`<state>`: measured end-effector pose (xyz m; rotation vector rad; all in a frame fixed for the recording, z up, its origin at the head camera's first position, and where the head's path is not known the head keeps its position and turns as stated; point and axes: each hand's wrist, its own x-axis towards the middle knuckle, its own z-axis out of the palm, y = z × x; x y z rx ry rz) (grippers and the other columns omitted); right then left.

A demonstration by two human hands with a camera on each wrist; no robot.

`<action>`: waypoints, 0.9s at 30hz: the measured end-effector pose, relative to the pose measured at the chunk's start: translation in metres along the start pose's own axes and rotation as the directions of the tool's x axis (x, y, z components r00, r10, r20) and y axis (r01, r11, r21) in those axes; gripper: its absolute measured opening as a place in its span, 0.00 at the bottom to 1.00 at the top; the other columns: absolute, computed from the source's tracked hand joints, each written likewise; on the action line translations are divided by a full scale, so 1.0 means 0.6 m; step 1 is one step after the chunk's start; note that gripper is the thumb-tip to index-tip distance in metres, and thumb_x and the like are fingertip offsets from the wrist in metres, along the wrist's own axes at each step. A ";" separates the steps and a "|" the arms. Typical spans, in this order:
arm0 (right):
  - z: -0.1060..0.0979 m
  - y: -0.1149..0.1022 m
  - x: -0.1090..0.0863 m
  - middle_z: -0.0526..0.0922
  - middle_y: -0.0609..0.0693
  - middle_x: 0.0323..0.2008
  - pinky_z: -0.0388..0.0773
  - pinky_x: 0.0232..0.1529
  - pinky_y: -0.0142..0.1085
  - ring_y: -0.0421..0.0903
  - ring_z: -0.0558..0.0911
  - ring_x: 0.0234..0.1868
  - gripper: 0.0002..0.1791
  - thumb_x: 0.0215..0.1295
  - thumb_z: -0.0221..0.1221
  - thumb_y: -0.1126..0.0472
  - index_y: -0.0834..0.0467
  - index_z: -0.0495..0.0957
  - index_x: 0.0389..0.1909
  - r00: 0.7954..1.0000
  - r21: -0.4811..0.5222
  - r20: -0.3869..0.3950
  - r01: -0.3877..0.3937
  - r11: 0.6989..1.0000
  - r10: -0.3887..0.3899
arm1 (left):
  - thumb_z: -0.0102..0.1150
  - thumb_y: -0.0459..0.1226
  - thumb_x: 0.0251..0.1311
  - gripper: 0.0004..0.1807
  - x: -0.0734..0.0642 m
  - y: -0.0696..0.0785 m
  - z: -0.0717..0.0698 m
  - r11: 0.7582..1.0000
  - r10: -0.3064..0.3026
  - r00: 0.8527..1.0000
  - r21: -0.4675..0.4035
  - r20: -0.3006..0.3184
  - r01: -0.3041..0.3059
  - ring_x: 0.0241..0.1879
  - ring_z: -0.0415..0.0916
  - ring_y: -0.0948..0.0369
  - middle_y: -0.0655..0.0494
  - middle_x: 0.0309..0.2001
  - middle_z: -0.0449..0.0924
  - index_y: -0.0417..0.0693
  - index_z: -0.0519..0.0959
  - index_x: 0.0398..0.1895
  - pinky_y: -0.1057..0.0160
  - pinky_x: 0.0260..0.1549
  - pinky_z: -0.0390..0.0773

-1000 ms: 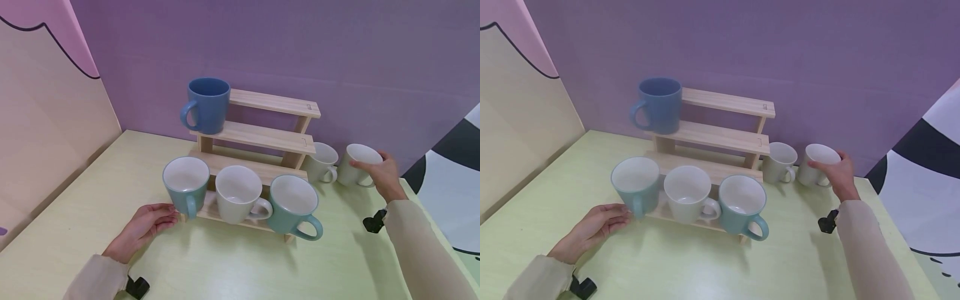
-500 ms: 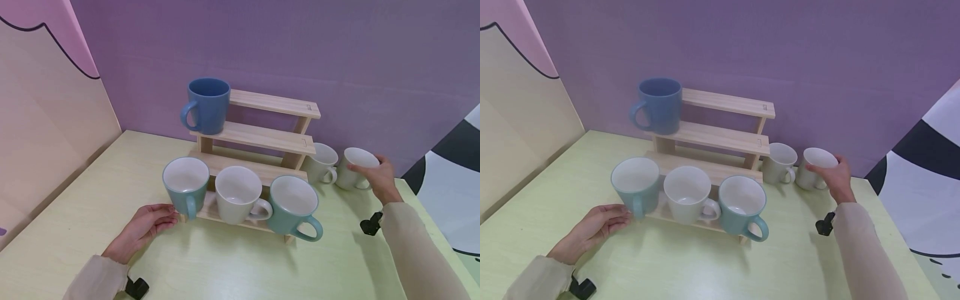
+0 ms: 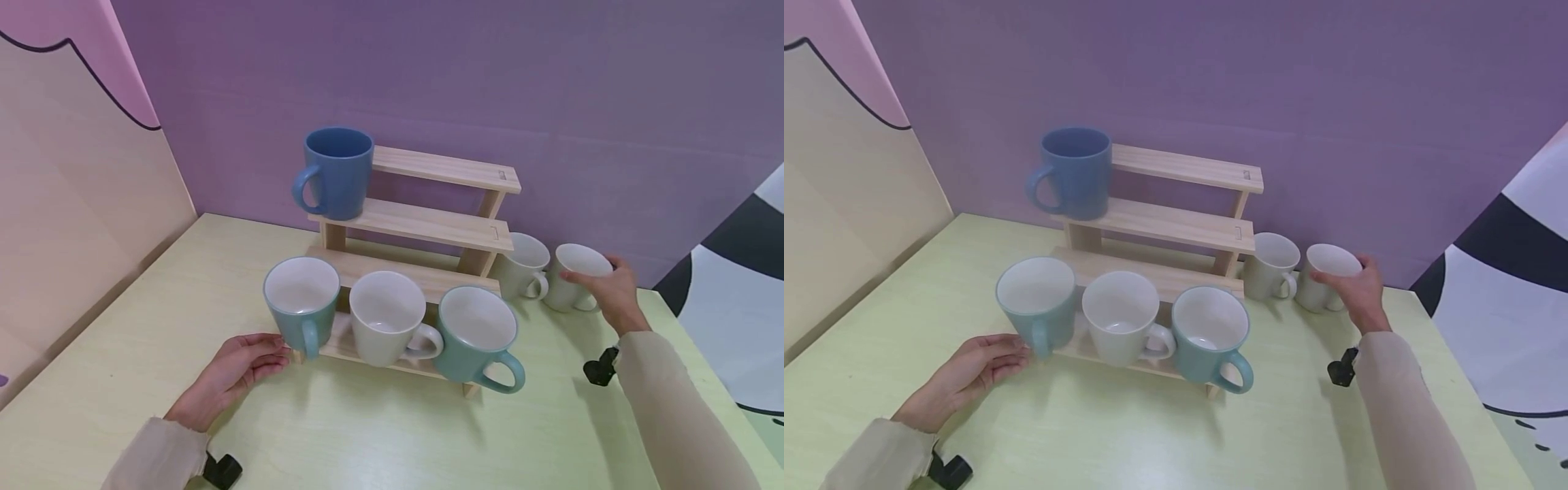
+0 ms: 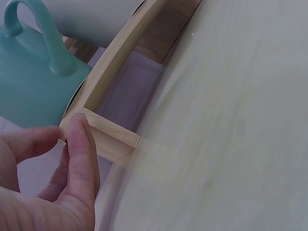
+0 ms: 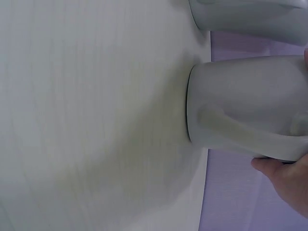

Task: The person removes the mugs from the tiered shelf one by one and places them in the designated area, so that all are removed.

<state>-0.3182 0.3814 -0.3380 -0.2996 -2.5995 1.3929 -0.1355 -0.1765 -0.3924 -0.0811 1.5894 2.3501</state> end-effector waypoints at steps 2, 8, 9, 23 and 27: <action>0.002 0.001 0.000 0.60 0.57 0.61 0.69 0.54 0.37 0.54 0.64 0.59 0.53 0.53 0.70 0.51 0.66 0.47 0.70 1.000 0.002 -0.004 0.000 1.000 0.000 | 0.48 0.27 0.66 0.10 0.000 0.001 0.000 1.000 -0.001 1.000 0.002 -0.005 0.001 0.31 0.82 0.66 0.57 0.31 0.84 0.45 0.79 0.33 0.74 0.35 0.83; 0.005 -0.002 0.001 0.58 0.58 0.61 0.68 0.48 0.32 0.51 0.65 0.57 0.53 0.55 0.68 0.50 0.68 0.45 0.70 1.000 -0.023 0.015 0.018 1.000 -0.018 | 0.48 0.27 0.66 0.10 0.001 0.003 -0.001 1.000 0.009 1.000 0.009 -0.011 -0.009 0.31 0.82 0.66 0.57 0.31 0.84 0.46 0.79 0.33 0.74 0.35 0.83; 0.004 -0.003 0.001 0.58 0.58 0.62 0.68 0.48 0.32 0.50 0.65 0.56 0.54 0.55 0.68 0.50 0.68 0.45 0.70 0.999 -0.028 0.023 0.026 0.999 -0.025 | 0.48 0.27 0.66 0.10 0.001 0.003 -0.001 1.000 0.010 1.000 0.009 -0.012 -0.010 0.31 0.82 0.66 0.57 0.31 0.84 0.46 0.79 0.33 0.74 0.35 0.83; 0.010 -0.009 0.006 0.44 0.66 0.69 0.64 0.60 0.55 0.62 0.57 0.65 0.58 0.58 0.64 0.44 0.64 0.33 0.71 0.996 -0.014 0.091 -0.009 1.000 0.011 | 0.48 0.28 0.67 0.11 0.002 0.004 -0.005 1.000 0.011 1.000 -0.010 -0.010 -0.011 0.30 0.82 0.66 0.58 0.31 0.85 0.48 0.80 0.32 0.73 0.35 0.83; 0.003 -0.011 0.007 0.44 0.68 0.69 0.63 0.60 0.58 0.64 0.55 0.65 0.58 0.59 0.63 0.44 0.64 0.31 0.71 0.992 -0.037 0.129 -0.009 0.999 0.013 | 0.49 0.29 0.67 0.10 0.003 0.005 -0.004 1.000 0.009 1.000 -0.001 -0.018 -0.009 0.31 0.82 0.66 0.58 0.31 0.85 0.48 0.79 0.33 0.73 0.36 0.83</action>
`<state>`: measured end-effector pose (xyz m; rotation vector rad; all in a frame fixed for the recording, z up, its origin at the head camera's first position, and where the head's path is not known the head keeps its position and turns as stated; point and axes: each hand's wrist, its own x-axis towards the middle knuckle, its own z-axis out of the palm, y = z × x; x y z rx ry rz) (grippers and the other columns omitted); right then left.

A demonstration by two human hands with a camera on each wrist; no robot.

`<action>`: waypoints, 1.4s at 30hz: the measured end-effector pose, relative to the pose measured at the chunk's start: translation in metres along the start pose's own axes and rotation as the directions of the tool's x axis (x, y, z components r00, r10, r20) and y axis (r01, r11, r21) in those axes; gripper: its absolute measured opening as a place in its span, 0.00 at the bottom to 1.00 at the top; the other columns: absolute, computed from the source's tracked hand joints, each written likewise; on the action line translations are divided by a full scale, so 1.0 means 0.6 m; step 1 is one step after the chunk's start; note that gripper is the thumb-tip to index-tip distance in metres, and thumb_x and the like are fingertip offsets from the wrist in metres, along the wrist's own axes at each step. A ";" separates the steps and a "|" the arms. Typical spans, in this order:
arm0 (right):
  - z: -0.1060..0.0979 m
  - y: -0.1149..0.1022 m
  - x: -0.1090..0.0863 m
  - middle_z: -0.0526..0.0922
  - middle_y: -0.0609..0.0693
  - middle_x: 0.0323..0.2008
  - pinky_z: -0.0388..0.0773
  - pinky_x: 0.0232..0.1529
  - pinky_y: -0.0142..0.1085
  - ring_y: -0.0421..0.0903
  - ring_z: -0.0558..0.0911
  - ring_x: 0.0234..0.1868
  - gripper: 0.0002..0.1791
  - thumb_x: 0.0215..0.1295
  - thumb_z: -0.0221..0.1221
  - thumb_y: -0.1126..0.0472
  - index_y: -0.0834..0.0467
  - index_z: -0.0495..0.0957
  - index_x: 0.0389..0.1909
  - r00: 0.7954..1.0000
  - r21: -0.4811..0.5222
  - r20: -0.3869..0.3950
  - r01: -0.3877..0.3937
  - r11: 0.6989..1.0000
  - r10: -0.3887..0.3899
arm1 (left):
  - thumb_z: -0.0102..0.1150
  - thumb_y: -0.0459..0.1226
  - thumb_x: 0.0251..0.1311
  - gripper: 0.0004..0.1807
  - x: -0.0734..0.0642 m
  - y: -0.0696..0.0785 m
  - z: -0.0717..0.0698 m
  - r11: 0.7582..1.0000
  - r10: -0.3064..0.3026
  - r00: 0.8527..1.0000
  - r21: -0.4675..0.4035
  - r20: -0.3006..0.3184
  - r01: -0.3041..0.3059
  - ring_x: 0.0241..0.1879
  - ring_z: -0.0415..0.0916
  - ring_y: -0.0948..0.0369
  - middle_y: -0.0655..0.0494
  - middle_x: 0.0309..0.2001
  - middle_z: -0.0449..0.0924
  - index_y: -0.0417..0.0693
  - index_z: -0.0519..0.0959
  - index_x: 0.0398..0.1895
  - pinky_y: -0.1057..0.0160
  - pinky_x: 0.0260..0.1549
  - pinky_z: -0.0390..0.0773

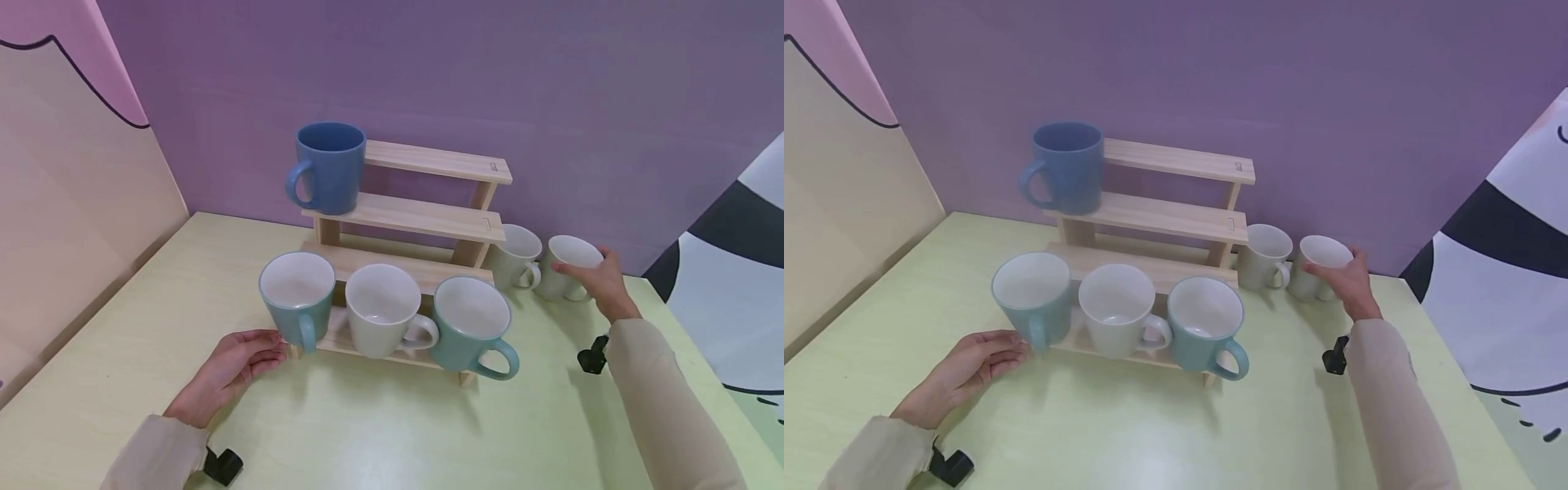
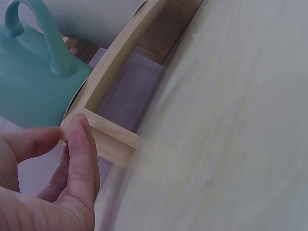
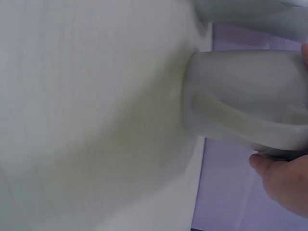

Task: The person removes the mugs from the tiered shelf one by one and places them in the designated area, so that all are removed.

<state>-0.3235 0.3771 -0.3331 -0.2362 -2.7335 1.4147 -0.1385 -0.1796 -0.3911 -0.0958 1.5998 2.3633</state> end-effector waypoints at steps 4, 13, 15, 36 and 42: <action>-0.012 0.000 -0.002 0.42 0.72 0.69 0.58 0.64 0.64 0.68 0.52 0.67 0.58 0.61 0.61 0.45 0.67 0.29 0.70 0.998 -0.025 0.060 0.002 1.000 -0.001 | 0.50 0.30 0.67 0.07 0.003 -0.001 0.002 1.000 -0.003 1.000 0.015 -0.003 0.003 0.32 0.82 0.66 0.58 0.32 0.85 0.46 0.78 0.36 0.73 0.37 0.83; -0.041 -0.008 -0.017 0.47 0.74 0.67 0.58 0.64 0.62 0.66 0.55 0.63 0.55 0.62 0.59 0.43 0.73 0.35 0.69 0.994 -0.099 0.110 0.010 0.995 0.001 | 0.48 0.28 0.66 0.08 0.007 -0.005 0.005 1.000 0.000 1.000 0.022 0.000 0.000 0.31 0.81 0.66 0.58 0.31 0.84 0.44 0.78 0.36 0.74 0.35 0.83; -0.050 -0.012 -0.019 0.48 0.75 0.66 0.58 0.64 0.62 0.67 0.56 0.63 0.54 0.63 0.59 0.44 0.75 0.37 0.68 0.993 -0.115 0.117 0.025 0.993 -0.011 | 0.48 0.27 0.66 0.08 0.008 -0.005 0.005 1.000 0.001 1.000 0.023 -0.004 0.000 0.31 0.82 0.66 0.58 0.31 0.84 0.44 0.78 0.35 0.74 0.35 0.83; -0.108 -0.066 -0.028 0.28 0.70 0.72 0.44 0.69 0.67 0.70 0.36 0.72 0.59 0.66 0.55 0.43 0.70 0.21 0.69 0.971 -0.226 0.238 0.052 0.973 0.003 | 0.49 0.28 0.67 0.08 0.016 0.000 0.002 1.000 -0.001 1.000 0.008 -0.007 0.001 0.31 0.82 0.66 0.58 0.31 0.85 0.45 0.78 0.34 0.73 0.35 0.83; -0.104 -0.084 -0.031 0.30 0.70 0.73 0.45 0.69 0.66 0.69 0.38 0.72 0.58 0.66 0.56 0.45 0.69 0.23 0.70 0.965 -0.214 0.262 0.082 0.973 -0.024 | 0.49 0.28 0.67 0.08 0.020 0.002 0.000 1.000 0.000 1.000 0.018 -0.009 0.000 0.31 0.82 0.66 0.58 0.31 0.84 0.45 0.78 0.34 0.73 0.35 0.83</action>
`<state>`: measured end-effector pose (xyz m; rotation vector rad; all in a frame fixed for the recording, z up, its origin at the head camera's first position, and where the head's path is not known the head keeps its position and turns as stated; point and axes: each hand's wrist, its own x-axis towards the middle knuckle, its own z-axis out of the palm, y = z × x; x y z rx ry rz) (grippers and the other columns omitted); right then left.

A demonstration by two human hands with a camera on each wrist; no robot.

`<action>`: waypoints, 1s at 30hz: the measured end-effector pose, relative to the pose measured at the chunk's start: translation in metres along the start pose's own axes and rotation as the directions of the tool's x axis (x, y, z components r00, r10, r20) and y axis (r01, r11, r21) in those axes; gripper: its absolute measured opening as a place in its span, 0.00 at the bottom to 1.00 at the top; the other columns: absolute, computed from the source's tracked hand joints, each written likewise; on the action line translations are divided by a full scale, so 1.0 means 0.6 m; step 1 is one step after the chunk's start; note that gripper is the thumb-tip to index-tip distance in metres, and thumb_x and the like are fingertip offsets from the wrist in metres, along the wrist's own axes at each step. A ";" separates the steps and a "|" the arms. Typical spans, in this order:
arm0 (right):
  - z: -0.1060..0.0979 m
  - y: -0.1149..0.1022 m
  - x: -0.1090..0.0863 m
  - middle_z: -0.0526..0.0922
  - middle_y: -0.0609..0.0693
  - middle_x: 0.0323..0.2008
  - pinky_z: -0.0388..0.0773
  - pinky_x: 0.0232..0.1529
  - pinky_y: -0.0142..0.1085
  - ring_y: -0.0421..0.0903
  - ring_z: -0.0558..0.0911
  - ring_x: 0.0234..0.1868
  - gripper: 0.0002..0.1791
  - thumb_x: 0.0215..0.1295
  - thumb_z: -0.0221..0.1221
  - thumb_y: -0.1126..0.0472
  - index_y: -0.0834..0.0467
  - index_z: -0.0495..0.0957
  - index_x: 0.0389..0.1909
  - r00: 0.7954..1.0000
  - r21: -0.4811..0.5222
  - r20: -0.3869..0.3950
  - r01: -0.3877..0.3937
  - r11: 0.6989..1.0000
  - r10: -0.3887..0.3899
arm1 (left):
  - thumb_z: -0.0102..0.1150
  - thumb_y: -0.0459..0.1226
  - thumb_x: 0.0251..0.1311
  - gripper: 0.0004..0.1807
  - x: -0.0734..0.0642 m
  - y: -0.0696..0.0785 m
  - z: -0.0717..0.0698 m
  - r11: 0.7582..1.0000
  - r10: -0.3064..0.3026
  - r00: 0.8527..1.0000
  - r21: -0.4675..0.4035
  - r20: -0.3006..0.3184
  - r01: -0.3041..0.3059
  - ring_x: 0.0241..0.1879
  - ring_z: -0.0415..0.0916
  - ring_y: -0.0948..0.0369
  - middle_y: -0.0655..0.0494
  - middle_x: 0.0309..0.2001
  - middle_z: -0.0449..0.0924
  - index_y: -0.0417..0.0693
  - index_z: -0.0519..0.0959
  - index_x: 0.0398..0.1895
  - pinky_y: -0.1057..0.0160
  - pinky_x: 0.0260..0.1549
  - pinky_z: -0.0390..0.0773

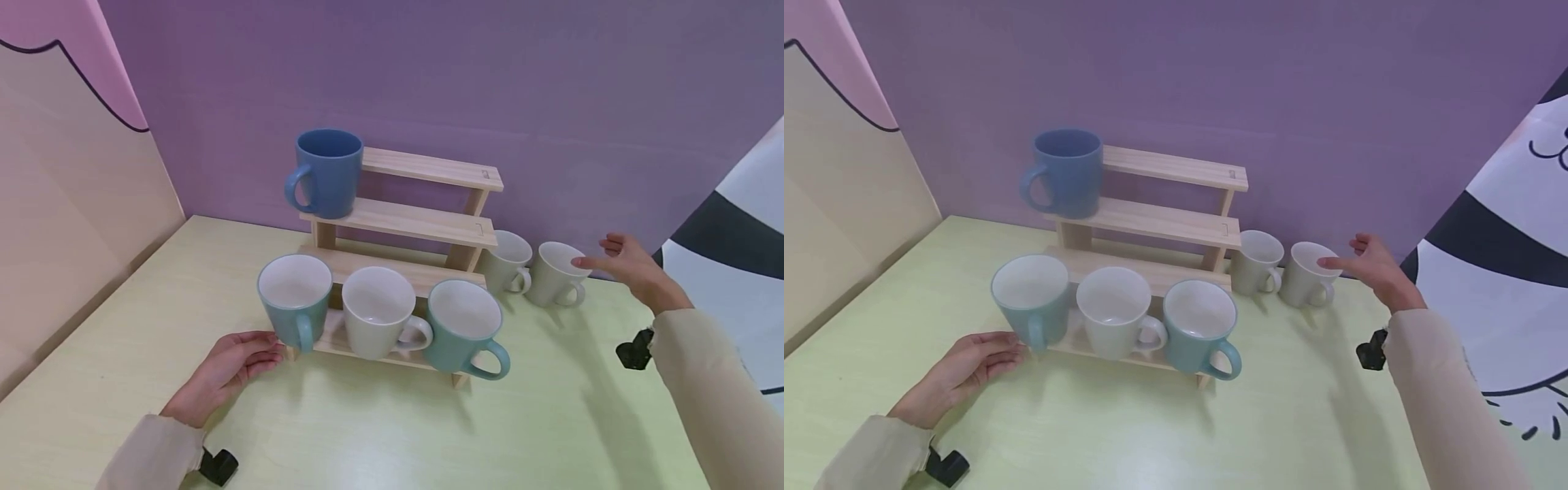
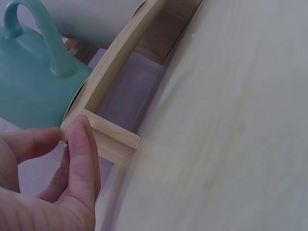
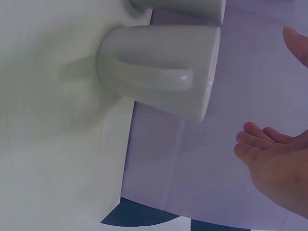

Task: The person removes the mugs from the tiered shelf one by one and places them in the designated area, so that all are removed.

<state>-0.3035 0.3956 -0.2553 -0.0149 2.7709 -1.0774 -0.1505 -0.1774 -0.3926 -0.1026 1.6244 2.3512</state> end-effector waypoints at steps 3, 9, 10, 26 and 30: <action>-0.001 -0.011 -0.002 0.30 0.68 0.73 0.46 0.68 0.66 0.68 0.38 0.73 0.59 0.65 0.57 0.44 0.69 0.23 0.71 1.000 -0.022 0.017 0.000 1.000 0.000 | 0.49 0.28 0.67 0.09 0.002 -0.001 -0.001 1.000 -0.002 1.000 -0.008 0.004 0.002 0.31 0.82 0.66 0.58 0.31 0.85 0.46 0.79 0.33 0.74 0.35 0.83; -0.008 -0.039 -0.003 0.33 0.68 0.74 0.48 0.68 0.67 0.68 0.40 0.73 0.61 0.63 0.58 0.41 0.67 0.24 0.71 1.000 -0.088 0.027 0.013 0.996 -0.011 | 0.49 0.29 0.67 0.09 0.004 -0.004 -0.002 1.000 -0.005 1.000 -0.021 0.004 0.005 0.30 0.82 0.66 0.58 0.30 0.85 0.47 0.79 0.33 0.74 0.34 0.83; -0.009 -0.044 -0.003 0.34 0.67 0.74 0.48 0.68 0.67 0.68 0.41 0.73 0.61 0.63 0.58 0.41 0.68 0.24 0.71 1.000 -0.095 0.026 0.018 0.995 -0.015 | 0.48 0.29 0.67 0.10 0.004 -0.004 -0.002 1.000 -0.004 1.000 -0.022 0.006 0.005 0.30 0.82 0.66 0.58 0.30 0.85 0.47 0.79 0.33 0.74 0.34 0.83; 0.004 -0.106 0.004 0.37 0.64 0.75 0.47 0.70 0.64 0.64 0.42 0.74 0.58 0.63 0.60 0.46 0.64 0.27 0.73 0.995 -0.092 0.030 0.094 0.991 -0.091 | 0.48 0.28 0.67 0.11 0.004 -0.001 -0.002 1.000 0.002 1.000 -0.026 0.024 -0.002 0.30 0.83 0.66 0.58 0.30 0.85 0.47 0.79 0.32 0.74 0.35 0.83; 0.011 -0.117 0.003 0.37 0.63 0.75 0.47 0.71 0.63 0.63 0.42 0.74 0.57 0.63 0.60 0.49 0.64 0.28 0.73 0.993 -0.066 0.042 0.114 0.991 -0.111 | 0.47 0.28 0.67 0.11 0.004 -0.001 -0.002 1.000 0.005 1.000 -0.030 0.026 -0.005 0.30 0.83 0.66 0.58 0.30 0.85 0.47 0.79 0.32 0.74 0.34 0.83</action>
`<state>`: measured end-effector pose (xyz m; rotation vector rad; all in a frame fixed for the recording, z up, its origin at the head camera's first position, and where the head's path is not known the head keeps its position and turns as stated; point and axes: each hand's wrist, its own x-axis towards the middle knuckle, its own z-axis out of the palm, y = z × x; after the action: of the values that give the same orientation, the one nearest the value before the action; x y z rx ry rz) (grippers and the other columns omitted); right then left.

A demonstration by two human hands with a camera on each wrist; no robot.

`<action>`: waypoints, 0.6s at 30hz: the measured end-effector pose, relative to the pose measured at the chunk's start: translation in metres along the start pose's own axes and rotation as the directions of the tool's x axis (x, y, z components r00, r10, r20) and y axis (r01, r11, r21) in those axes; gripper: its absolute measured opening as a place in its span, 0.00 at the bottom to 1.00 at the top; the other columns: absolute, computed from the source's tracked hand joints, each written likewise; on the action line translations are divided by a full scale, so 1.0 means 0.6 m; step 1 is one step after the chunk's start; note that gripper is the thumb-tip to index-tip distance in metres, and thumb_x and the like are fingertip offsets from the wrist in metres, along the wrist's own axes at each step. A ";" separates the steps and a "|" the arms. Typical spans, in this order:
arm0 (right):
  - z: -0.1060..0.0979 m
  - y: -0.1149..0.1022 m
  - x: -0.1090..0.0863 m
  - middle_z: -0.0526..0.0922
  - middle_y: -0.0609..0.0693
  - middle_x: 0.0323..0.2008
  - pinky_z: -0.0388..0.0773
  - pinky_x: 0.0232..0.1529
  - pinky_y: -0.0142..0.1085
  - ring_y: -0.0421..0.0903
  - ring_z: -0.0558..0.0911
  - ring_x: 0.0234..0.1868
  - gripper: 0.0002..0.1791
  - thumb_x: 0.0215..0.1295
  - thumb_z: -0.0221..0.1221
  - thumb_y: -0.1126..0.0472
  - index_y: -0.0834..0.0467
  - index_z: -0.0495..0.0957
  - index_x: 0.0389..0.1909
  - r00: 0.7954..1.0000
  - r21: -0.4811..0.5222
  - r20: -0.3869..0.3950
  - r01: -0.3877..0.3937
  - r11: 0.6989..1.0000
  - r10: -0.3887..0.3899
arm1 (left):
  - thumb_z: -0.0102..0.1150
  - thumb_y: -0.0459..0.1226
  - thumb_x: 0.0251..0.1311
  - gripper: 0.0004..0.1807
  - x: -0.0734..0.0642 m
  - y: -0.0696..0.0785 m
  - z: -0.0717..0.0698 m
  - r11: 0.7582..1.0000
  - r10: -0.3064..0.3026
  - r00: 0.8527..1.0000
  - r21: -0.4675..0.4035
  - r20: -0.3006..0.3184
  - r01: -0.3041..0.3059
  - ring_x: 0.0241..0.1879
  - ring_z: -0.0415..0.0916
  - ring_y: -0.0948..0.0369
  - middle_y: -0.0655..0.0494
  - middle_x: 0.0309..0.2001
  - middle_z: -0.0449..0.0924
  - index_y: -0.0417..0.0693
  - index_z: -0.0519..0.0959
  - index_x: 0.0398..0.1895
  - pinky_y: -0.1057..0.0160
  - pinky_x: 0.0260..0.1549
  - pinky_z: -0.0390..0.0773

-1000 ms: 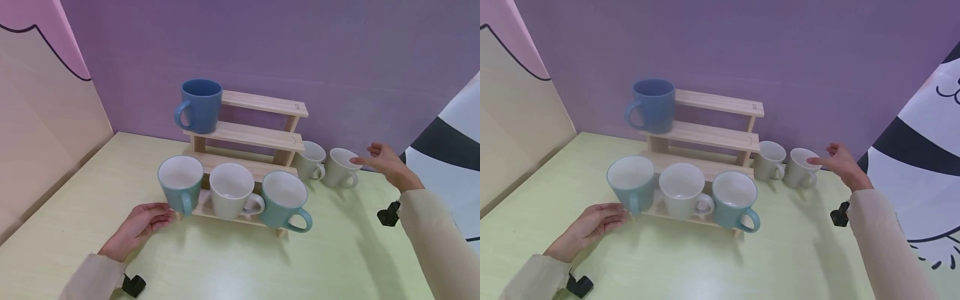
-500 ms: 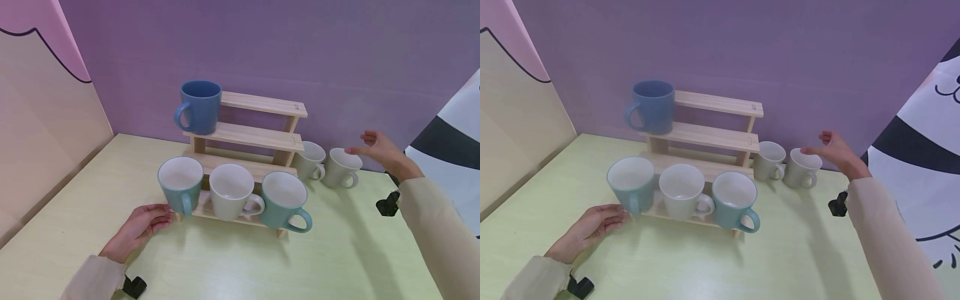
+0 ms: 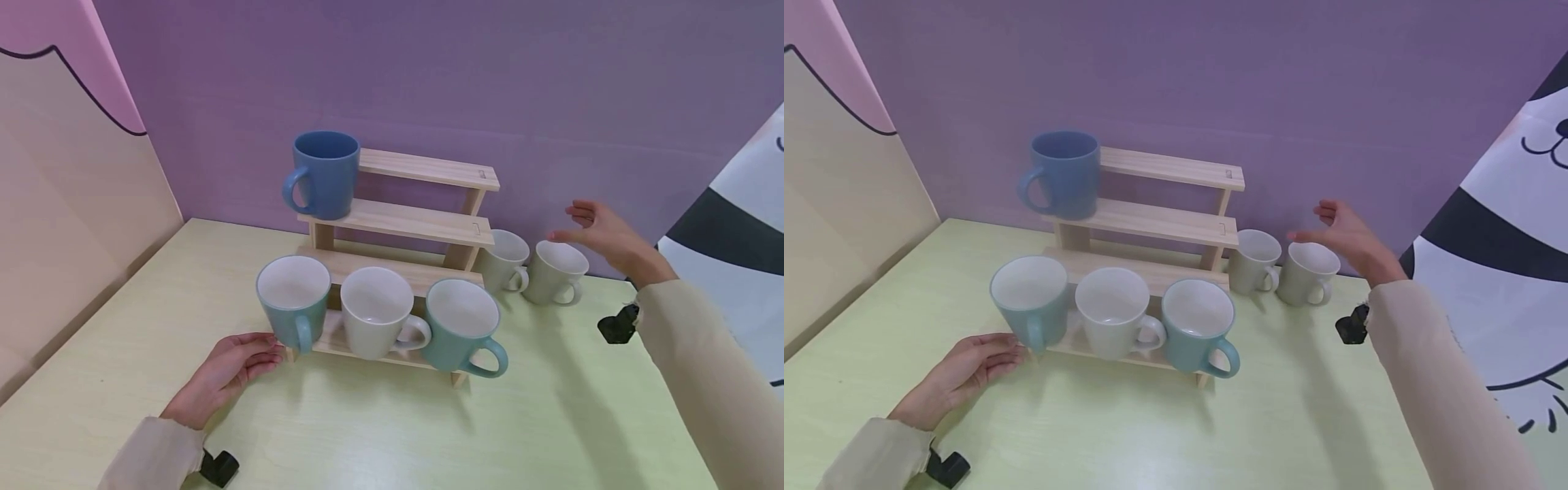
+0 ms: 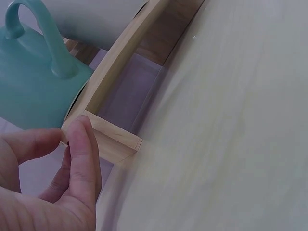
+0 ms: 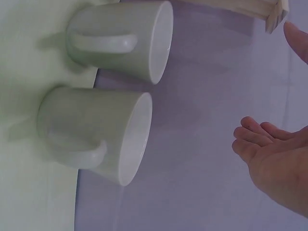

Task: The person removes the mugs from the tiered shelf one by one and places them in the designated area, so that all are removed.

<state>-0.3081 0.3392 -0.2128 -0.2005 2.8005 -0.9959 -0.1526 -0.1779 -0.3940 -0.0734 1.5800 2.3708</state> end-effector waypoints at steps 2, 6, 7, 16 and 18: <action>0.003 -0.007 -0.002 0.37 0.62 0.75 0.47 0.71 0.63 0.62 0.42 0.75 0.57 0.63 0.60 0.48 0.62 0.28 0.74 1.000 0.003 0.003 0.006 1.000 -0.006 | 0.47 0.28 0.68 0.12 0.000 0.000 0.000 1.000 -0.002 1.000 -0.008 0.004 0.002 0.30 0.83 0.66 0.58 0.30 0.85 0.47 0.79 0.31 0.74 0.34 0.83; 0.011 -0.026 -0.003 0.39 0.59 0.76 0.47 0.70 0.64 0.60 0.43 0.75 0.58 0.61 0.62 0.45 0.60 0.29 0.74 1.000 -0.005 0.000 0.025 1.000 -0.025 | 0.47 0.28 0.68 0.12 0.000 -0.001 0.000 1.000 -0.005 1.000 -0.022 0.010 0.006 0.30 0.83 0.66 0.57 0.30 0.85 0.47 0.79 0.31 0.74 0.34 0.83; 0.013 -0.032 -0.003 0.40 0.59 0.76 0.48 0.70 0.63 0.60 0.44 0.75 0.58 0.60 0.62 0.44 0.59 0.30 0.74 1.000 -0.013 -0.007 0.023 1.000 -0.023 | 0.47 0.28 0.68 0.12 0.000 0.000 0.000 1.000 -0.006 1.000 -0.022 0.010 0.006 0.30 0.83 0.66 0.57 0.30 0.85 0.47 0.79 0.31 0.74 0.34 0.83; 0.017 -0.087 -0.003 0.40 0.58 0.76 0.46 0.73 0.59 0.58 0.43 0.76 0.57 0.61 0.63 0.49 0.58 0.31 0.75 0.997 0.028 0.008 0.081 0.996 -0.081 | 0.47 0.28 0.68 0.12 0.003 0.000 0.000 1.000 -0.002 1.000 -0.026 0.012 0.002 0.30 0.83 0.66 0.57 0.30 0.85 0.46 0.79 0.31 0.74 0.34 0.83; 0.016 -0.097 -0.002 0.41 0.57 0.76 0.47 0.73 0.58 0.56 0.44 0.76 0.57 0.61 0.63 0.49 0.58 0.31 0.75 0.996 0.023 0.012 0.087 0.996 -0.088 | 0.47 0.29 0.68 0.12 0.003 0.000 0.000 1.000 -0.004 1.000 -0.030 0.014 0.004 0.30 0.83 0.66 0.57 0.30 0.85 0.47 0.79 0.31 0.74 0.34 0.83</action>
<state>-0.3007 0.2888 -0.1832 -0.3281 2.7888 -1.0406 -0.1542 -0.1775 -0.3943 -0.0663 1.5370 2.3873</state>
